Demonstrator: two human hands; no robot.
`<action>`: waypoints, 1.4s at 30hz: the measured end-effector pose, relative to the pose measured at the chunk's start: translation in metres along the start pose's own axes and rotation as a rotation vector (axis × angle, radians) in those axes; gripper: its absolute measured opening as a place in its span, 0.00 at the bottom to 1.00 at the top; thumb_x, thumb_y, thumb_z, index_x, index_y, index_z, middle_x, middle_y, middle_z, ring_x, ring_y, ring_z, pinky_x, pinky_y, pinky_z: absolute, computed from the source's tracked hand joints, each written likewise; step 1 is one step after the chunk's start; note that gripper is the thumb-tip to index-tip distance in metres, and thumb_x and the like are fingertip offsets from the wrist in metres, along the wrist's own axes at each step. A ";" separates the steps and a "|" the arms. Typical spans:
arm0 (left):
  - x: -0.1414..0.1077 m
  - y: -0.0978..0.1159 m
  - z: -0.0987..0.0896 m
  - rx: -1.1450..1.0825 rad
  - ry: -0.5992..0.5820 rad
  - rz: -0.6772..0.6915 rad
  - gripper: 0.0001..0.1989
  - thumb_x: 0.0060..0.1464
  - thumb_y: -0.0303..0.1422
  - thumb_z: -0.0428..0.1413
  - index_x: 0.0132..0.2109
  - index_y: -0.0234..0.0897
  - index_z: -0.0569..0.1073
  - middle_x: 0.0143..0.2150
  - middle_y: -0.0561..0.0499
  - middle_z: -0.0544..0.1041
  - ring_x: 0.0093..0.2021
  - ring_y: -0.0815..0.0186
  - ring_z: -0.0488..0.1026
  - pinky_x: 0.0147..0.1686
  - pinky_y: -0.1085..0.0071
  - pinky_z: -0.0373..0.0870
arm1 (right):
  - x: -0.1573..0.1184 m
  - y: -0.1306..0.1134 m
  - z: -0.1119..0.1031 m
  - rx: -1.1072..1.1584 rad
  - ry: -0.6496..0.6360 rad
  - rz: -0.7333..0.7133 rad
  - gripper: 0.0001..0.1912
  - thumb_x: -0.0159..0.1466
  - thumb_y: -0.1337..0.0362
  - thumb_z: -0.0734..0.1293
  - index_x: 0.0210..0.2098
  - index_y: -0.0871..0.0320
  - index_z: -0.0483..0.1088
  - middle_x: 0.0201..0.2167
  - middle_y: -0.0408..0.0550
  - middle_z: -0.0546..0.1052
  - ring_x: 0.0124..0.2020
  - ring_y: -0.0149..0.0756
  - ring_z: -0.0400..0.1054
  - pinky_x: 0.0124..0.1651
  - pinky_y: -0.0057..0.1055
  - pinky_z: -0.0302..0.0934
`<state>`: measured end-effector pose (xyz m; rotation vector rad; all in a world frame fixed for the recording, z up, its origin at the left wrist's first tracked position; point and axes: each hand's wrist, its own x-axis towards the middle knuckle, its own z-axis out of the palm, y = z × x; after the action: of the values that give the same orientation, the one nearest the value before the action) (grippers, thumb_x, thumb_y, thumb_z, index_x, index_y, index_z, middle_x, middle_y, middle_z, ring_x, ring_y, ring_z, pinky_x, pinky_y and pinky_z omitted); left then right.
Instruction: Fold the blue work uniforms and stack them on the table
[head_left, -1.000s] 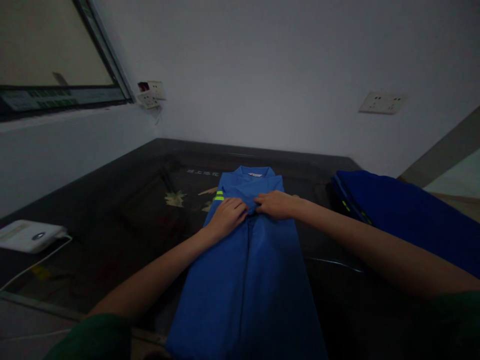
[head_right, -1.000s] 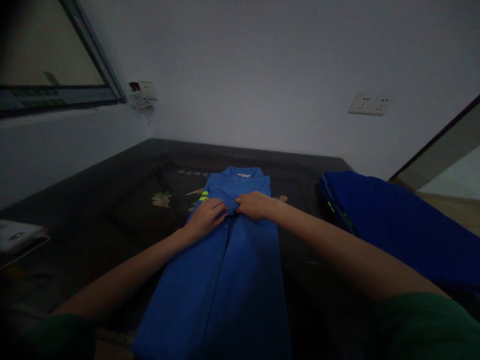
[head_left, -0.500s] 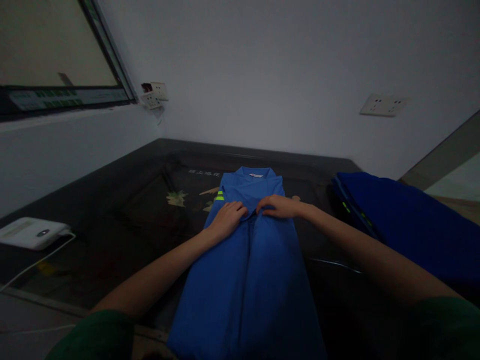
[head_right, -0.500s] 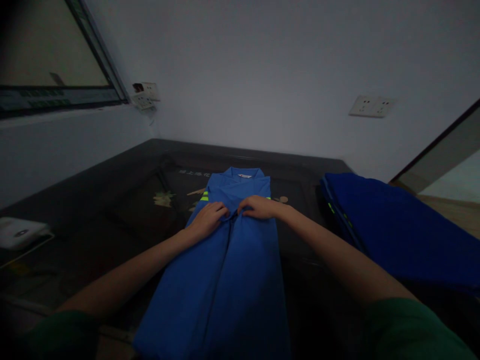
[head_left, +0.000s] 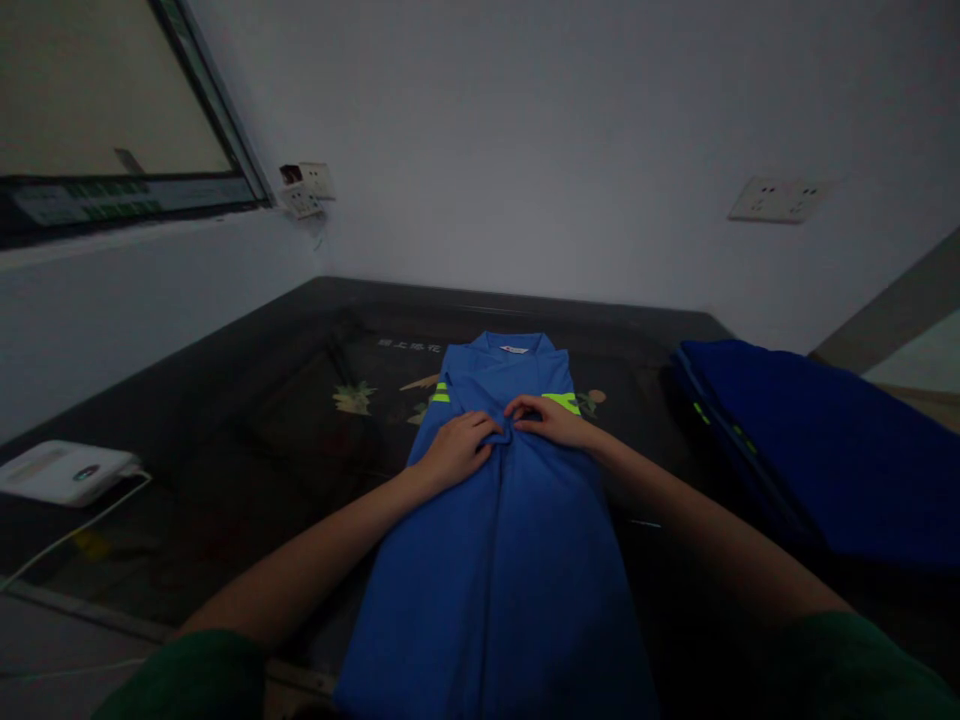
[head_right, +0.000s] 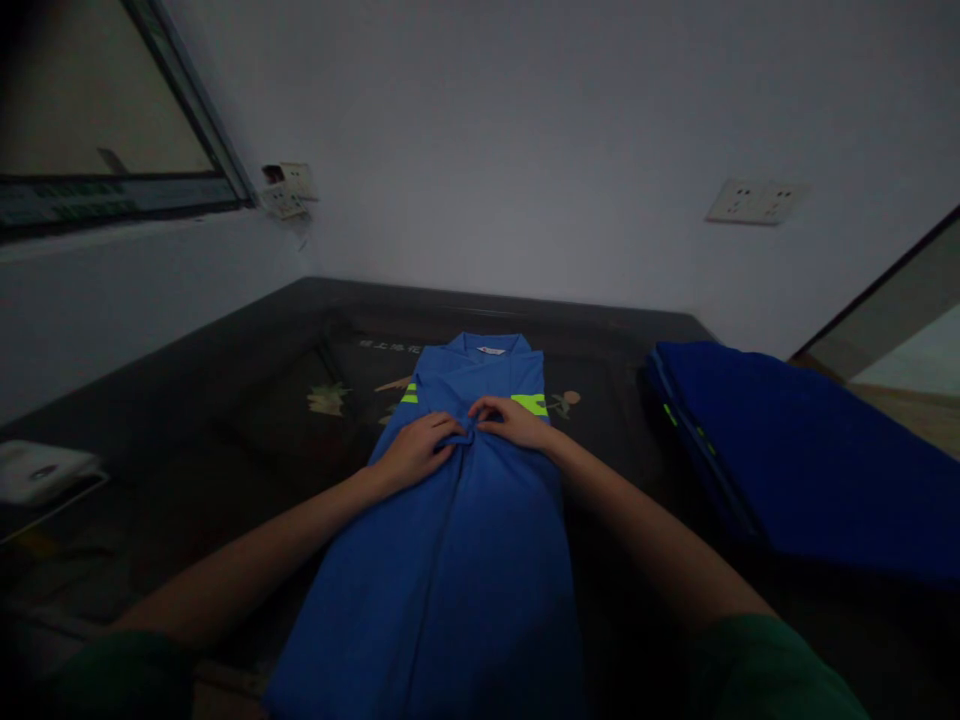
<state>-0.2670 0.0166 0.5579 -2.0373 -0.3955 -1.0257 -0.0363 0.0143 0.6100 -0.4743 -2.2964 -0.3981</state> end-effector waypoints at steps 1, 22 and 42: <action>0.000 -0.001 0.000 -0.028 -0.006 0.018 0.13 0.57 0.24 0.51 0.48 0.38 0.72 0.48 0.48 0.74 0.49 0.62 0.70 0.50 0.65 0.67 | 0.000 -0.001 0.001 -0.004 0.010 0.003 0.10 0.61 0.69 0.66 0.43 0.57 0.70 0.40 0.46 0.76 0.42 0.34 0.70 0.49 0.35 0.63; 0.002 0.004 0.002 -0.321 -0.020 -0.170 0.07 0.57 0.29 0.55 0.43 0.35 0.74 0.36 0.50 0.76 0.38 0.65 0.74 0.40 0.70 0.69 | -0.001 -0.016 0.007 -0.032 0.119 -0.011 0.08 0.60 0.74 0.65 0.38 0.58 0.72 0.39 0.47 0.77 0.43 0.36 0.70 0.51 0.36 0.61; 0.000 0.004 -0.006 -0.270 -0.033 -0.089 0.09 0.62 0.32 0.49 0.45 0.38 0.73 0.31 0.53 0.76 0.30 0.68 0.73 0.33 0.74 0.66 | -0.002 -0.006 0.039 -0.620 0.343 0.049 0.12 0.65 0.68 0.61 0.48 0.56 0.69 0.46 0.52 0.72 0.49 0.43 0.61 0.56 0.42 0.57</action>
<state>-0.2676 0.0092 0.5578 -2.2965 -0.3846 -1.1520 -0.0617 0.0244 0.5813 -0.6976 -1.7974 -1.0886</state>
